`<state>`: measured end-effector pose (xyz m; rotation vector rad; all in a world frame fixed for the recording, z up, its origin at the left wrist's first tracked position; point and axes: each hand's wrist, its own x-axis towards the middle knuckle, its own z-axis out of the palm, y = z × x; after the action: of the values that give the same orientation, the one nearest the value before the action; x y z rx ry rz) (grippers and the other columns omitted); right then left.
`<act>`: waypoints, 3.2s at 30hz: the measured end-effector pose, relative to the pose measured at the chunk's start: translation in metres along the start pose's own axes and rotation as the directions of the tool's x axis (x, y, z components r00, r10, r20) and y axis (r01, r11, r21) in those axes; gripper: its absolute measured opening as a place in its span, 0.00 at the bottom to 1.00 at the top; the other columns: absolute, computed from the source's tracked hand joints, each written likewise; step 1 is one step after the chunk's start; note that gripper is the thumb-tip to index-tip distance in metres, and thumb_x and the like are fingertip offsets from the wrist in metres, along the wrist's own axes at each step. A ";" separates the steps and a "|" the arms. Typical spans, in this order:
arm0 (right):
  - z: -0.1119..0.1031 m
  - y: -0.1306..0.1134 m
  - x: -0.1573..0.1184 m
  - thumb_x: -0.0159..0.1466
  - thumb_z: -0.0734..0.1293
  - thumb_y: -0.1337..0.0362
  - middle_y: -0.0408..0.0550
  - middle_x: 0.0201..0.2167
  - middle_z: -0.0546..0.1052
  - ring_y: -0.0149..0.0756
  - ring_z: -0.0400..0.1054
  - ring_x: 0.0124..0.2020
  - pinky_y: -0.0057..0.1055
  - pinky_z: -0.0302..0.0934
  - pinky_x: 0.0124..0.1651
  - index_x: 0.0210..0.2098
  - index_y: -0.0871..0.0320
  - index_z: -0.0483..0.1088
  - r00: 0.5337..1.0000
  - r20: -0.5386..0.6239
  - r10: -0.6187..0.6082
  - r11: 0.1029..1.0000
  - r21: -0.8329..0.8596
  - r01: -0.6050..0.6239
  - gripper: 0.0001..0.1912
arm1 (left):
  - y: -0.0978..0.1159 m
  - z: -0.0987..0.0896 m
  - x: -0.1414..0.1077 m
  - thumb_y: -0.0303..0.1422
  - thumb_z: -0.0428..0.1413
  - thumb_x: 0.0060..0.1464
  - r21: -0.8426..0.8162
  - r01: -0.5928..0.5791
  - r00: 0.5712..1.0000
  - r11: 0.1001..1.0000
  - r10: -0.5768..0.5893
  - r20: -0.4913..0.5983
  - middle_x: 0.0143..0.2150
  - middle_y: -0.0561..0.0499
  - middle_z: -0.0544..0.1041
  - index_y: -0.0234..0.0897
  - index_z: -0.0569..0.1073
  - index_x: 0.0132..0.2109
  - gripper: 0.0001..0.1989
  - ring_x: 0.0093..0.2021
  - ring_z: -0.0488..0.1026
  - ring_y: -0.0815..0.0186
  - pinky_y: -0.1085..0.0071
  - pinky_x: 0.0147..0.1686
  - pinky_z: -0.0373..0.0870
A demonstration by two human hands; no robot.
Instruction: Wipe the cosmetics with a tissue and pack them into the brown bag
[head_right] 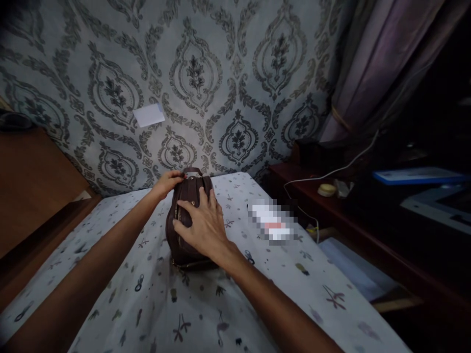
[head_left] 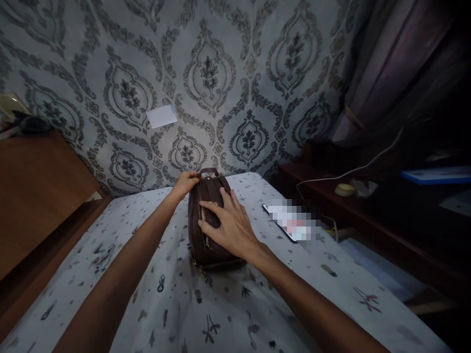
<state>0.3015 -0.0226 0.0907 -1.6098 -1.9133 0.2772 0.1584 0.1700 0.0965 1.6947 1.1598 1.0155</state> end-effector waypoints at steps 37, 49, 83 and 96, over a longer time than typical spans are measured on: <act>0.004 -0.003 -0.008 0.65 0.66 0.54 0.58 0.74 0.50 0.63 0.37 0.74 0.62 0.48 0.66 0.65 0.45 0.66 0.999 -0.034 -0.014 0.998 -0.065 0.011 0.28 | 0.031 0.018 -0.021 0.30 0.59 0.46 0.509 -0.338 0.936 0.792 0.341 0.090 0.43 0.46 0.78 0.37 0.74 0.47 0.18 0.43 0.73 0.58 0.65 0.47 0.67; 0.018 0.001 -0.020 0.62 0.69 0.54 0.70 0.72 0.52 0.58 0.46 0.73 0.52 0.47 0.71 0.67 0.64 0.61 0.986 -0.169 -0.005 0.998 -0.057 -0.004 0.37 | 0.034 0.049 0.041 0.32 0.61 0.42 0.496 -0.175 0.980 0.850 0.198 0.006 0.18 0.56 0.61 0.40 0.66 0.19 0.12 0.27 0.62 0.65 0.69 0.32 0.55; 0.032 0.016 -0.033 0.61 0.68 0.52 0.66 0.72 0.52 0.54 0.44 0.74 0.54 0.46 0.72 0.69 0.65 0.55 0.965 -0.264 -0.007 0.999 0.043 0.020 0.42 | 0.040 0.029 -0.038 0.37 0.62 0.44 0.061 -0.328 0.940 0.943 0.319 0.121 0.32 0.52 0.77 0.35 0.78 0.35 0.11 0.36 0.72 0.64 0.70 0.39 0.67; 0.057 0.032 -0.047 0.65 0.64 0.51 0.59 0.72 0.54 0.54 0.42 0.74 0.59 0.48 0.70 0.68 0.57 0.56 0.887 -0.435 -0.158 0.977 0.061 0.204 0.36 | 0.004 0.009 -0.048 0.29 0.54 0.49 0.505 -0.200 0.921 0.839 0.337 -0.196 0.30 0.50 0.77 0.34 0.77 0.32 0.07 0.36 0.72 0.62 0.68 0.39 0.66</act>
<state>0.2987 -0.0467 0.0141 -1.2820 -1.6588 -0.0541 0.1562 0.1217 0.0894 2.2095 1.4715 1.2454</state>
